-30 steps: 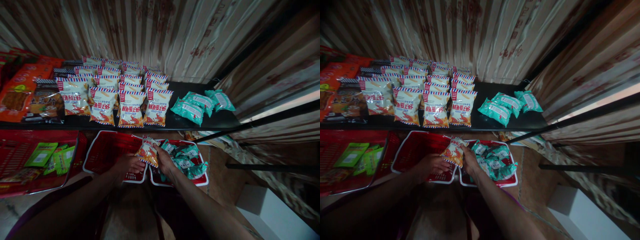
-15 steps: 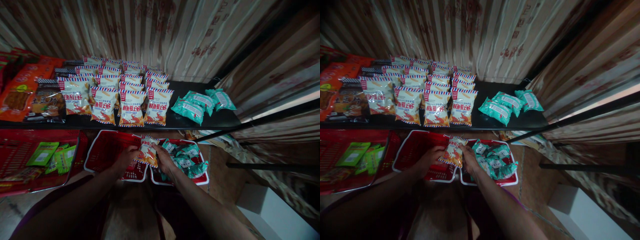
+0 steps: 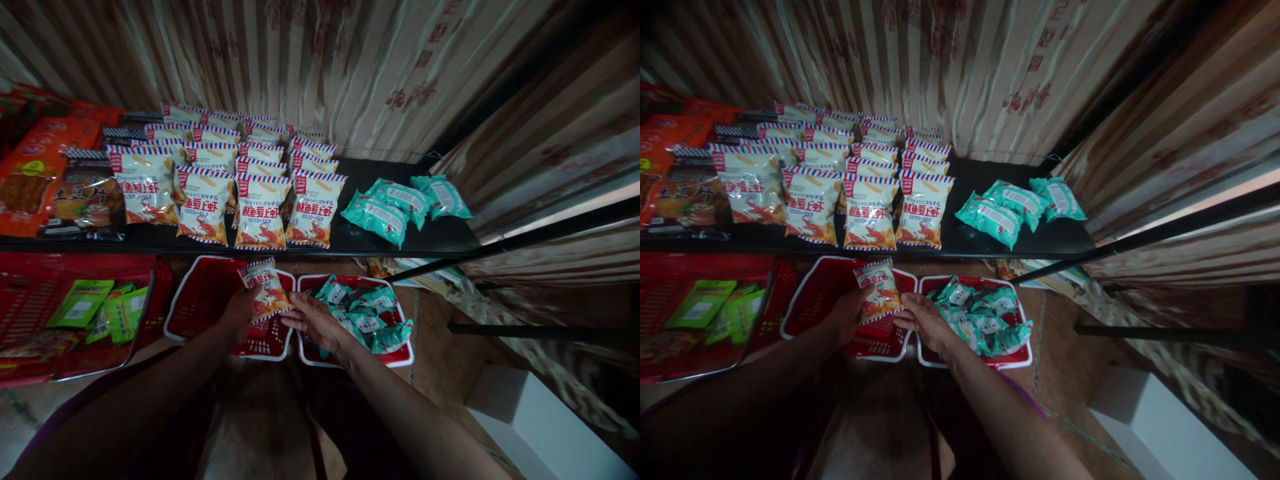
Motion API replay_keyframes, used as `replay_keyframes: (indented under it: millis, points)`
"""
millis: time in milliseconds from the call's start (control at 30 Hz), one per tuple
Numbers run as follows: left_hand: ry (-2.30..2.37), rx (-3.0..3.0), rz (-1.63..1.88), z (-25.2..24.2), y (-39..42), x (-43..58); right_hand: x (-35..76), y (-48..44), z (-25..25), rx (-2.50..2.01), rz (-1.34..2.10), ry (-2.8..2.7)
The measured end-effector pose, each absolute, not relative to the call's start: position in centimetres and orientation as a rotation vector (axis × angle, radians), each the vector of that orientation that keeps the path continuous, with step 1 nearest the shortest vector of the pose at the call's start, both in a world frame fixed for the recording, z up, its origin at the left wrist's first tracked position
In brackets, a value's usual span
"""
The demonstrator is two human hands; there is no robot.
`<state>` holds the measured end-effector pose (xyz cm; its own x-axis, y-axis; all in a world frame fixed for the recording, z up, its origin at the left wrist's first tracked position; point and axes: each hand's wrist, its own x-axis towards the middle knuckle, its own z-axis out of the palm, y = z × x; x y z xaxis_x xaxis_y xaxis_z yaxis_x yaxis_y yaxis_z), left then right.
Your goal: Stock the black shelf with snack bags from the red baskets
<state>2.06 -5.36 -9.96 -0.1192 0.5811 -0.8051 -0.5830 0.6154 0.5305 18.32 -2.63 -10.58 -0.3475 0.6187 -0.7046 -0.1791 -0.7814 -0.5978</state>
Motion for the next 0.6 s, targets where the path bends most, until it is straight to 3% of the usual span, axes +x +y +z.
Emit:
replay_keyframes:
  millis: [600]
  points:
    - [1.529,0.096,1.025,-8.3,-5.4,2.0,17.4,-3.4,-10.7,-1.398,1.865,-0.790]
